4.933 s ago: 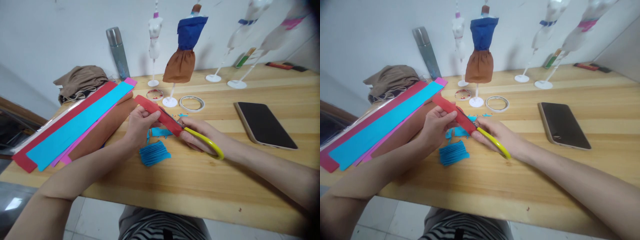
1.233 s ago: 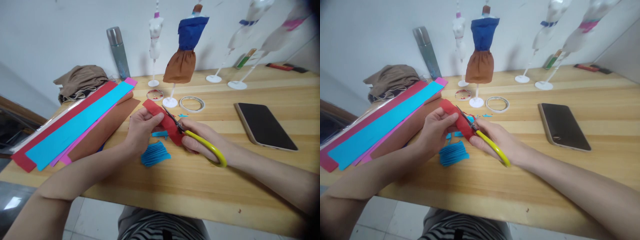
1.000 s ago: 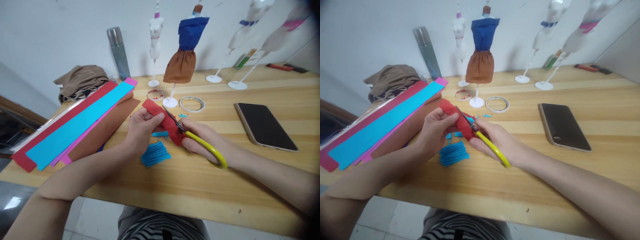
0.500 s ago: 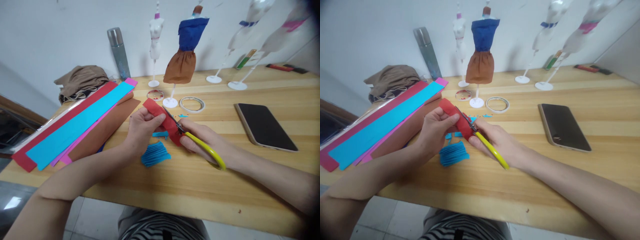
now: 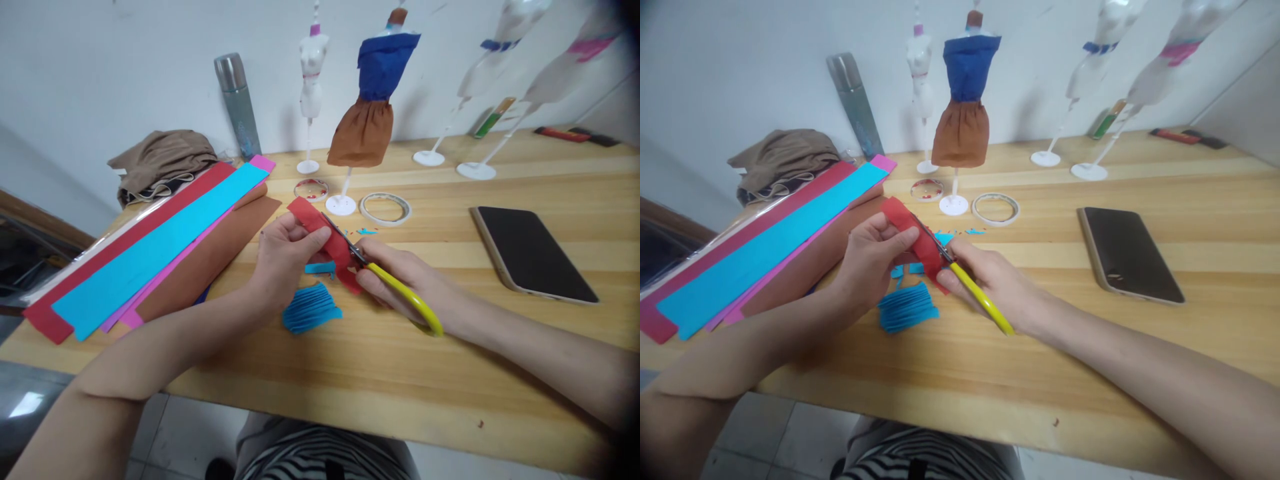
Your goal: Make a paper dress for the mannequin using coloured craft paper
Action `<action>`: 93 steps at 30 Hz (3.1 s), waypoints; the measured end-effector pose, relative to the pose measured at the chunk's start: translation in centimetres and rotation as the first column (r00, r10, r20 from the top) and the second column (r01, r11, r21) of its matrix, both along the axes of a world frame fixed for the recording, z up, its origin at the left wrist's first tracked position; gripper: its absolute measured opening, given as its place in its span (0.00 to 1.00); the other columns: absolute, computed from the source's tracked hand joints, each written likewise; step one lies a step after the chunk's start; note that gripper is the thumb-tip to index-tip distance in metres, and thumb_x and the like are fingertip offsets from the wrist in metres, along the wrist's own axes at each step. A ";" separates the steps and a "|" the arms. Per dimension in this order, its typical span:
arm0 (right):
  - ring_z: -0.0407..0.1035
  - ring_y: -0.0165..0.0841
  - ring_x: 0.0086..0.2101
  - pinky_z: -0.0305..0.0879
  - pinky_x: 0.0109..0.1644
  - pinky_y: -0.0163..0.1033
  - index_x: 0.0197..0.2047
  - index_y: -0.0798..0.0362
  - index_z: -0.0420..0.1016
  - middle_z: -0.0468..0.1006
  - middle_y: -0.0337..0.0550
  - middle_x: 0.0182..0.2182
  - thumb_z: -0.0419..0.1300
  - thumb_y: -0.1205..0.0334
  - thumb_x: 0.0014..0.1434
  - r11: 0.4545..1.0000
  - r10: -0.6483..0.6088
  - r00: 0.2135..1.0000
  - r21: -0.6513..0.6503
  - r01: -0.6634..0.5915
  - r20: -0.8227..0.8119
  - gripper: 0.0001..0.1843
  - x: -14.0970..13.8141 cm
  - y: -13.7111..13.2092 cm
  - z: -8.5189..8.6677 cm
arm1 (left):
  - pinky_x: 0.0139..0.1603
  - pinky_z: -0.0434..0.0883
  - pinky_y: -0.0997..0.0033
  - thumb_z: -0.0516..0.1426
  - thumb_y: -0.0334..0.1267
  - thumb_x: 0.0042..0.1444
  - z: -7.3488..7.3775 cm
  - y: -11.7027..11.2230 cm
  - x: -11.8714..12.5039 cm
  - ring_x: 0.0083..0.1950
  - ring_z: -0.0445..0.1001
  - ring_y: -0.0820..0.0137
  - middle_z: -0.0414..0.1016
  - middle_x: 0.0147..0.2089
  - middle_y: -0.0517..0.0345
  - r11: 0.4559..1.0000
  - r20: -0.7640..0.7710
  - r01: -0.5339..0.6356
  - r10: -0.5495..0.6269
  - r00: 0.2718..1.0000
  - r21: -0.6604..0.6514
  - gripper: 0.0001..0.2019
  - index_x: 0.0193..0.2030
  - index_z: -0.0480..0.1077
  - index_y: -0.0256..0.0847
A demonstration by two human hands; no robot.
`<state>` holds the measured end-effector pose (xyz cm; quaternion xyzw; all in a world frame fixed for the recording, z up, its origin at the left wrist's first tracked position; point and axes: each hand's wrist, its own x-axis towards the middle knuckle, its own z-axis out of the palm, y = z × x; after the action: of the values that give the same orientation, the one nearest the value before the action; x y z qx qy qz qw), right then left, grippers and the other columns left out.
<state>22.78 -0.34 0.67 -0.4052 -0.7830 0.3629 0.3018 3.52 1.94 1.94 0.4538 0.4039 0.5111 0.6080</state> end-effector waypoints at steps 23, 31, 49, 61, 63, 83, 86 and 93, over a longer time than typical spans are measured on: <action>0.60 0.31 0.28 0.58 0.33 0.38 0.36 0.48 0.62 0.65 0.33 0.25 0.59 0.47 0.67 0.995 0.034 0.996 -0.090 -0.041 -0.081 0.15 0.3 -0.3 -0.1 | 0.36 0.80 0.67 0.68 0.45 0.53 0.2 0.2 -0.1 0.30 0.81 0.67 0.82 0.29 0.55 0.998 0.027 0.027 -0.026 0.999 -0.050 0.13 0.30 0.75 0.37; 0.61 0.32 0.26 0.58 0.31 0.39 0.39 0.48 0.63 0.65 0.33 0.24 0.55 0.44 0.70 0.991 0.078 0.993 -0.098 -0.087 -0.085 0.17 0.7 -0.2 -0.2 | 0.35 0.80 0.69 0.68 0.41 0.53 0.1 0.0 -0.2 0.28 0.79 0.69 0.80 0.27 0.56 0.997 0.018 0.011 -0.010 1.000 -0.073 0.11 0.29 0.74 0.36; 0.55 0.30 0.23 0.53 0.27 0.37 0.38 0.49 0.64 0.63 0.32 0.23 0.55 0.42 0.68 0.987 0.057 0.979 -0.135 -0.085 -0.197 0.18 0.2 -0.7 -0.3 | 0.34 0.79 0.68 0.66 0.45 0.55 0.2 0.5 -0.5 0.28 0.80 0.67 0.81 0.28 0.53 0.995 0.011 0.062 -0.061 0.998 -0.074 0.13 0.29 0.75 0.37; 0.55 0.29 0.22 0.53 0.26 0.37 0.38 0.49 0.65 0.64 0.32 0.23 0.55 0.41 0.69 0.985 0.072 0.968 -0.133 -0.106 -0.239 0.19 0.3 -0.4 -0.8 | 0.33 0.78 0.71 0.67 0.44 0.54 0.2 0.0 -0.2 0.27 0.78 0.70 0.81 0.28 0.55 0.994 0.033 0.064 -0.061 0.998 -0.084 0.12 0.29 0.76 0.37; 0.56 0.30 0.23 0.53 0.26 0.37 0.37 0.48 0.64 0.63 0.32 0.22 0.56 0.41 0.69 0.987 0.085 0.968 -0.116 -0.115 -0.234 0.19 0.3 -0.4 -0.8 | 0.33 0.78 0.70 0.67 0.45 0.54 0.1 0.1 -0.2 0.27 0.79 0.69 0.81 0.27 0.55 0.996 0.032 0.054 -0.052 0.998 -0.067 0.13 0.29 0.75 0.37; 0.59 0.30 0.26 0.57 0.29 0.37 0.40 0.49 0.65 0.65 0.35 0.27 0.53 0.42 0.70 0.989 0.114 0.972 -0.067 -0.130 -0.203 0.18 0.6 0.2 -1.8 | 0.40 0.80 0.65 0.65 0.43 0.58 -0.5 1.5 -1.0 0.35 0.82 0.65 0.84 0.35 0.52 0.997 0.111 0.070 -0.065 0.992 -0.036 0.11 0.31 0.76 0.38; 0.57 0.29 0.25 0.56 0.28 0.36 0.39 0.49 0.65 0.63 0.33 0.26 0.53 0.43 0.71 0.991 0.091 0.975 -0.080 -0.109 -0.203 0.18 0.5 0.1 -1.8 | 0.40 0.80 0.64 0.66 0.44 0.57 -0.6 1.5 -1.0 0.34 0.83 0.64 0.84 0.34 0.52 0.994 0.128 0.103 -0.096 0.987 -0.046 0.11 0.31 0.76 0.37; 0.57 0.28 0.22 0.54 0.25 0.35 0.40 0.49 0.66 0.63 0.32 0.24 0.54 0.42 0.70 0.990 0.081 0.970 -0.098 -0.106 -0.231 0.18 0.3 -0.1 -1.4 | 0.40 0.80 0.66 0.66 0.45 0.58 -0.6 1.5 -1.0 0.33 0.82 0.66 0.83 0.32 0.53 0.993 0.099 0.119 -0.117 0.988 -0.016 0.14 0.29 0.76 0.38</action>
<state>23.11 -0.41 -0.78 -0.3397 -0.7407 0.4629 0.3488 2.49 3.43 1.32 0.4449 0.3517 0.4913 0.6610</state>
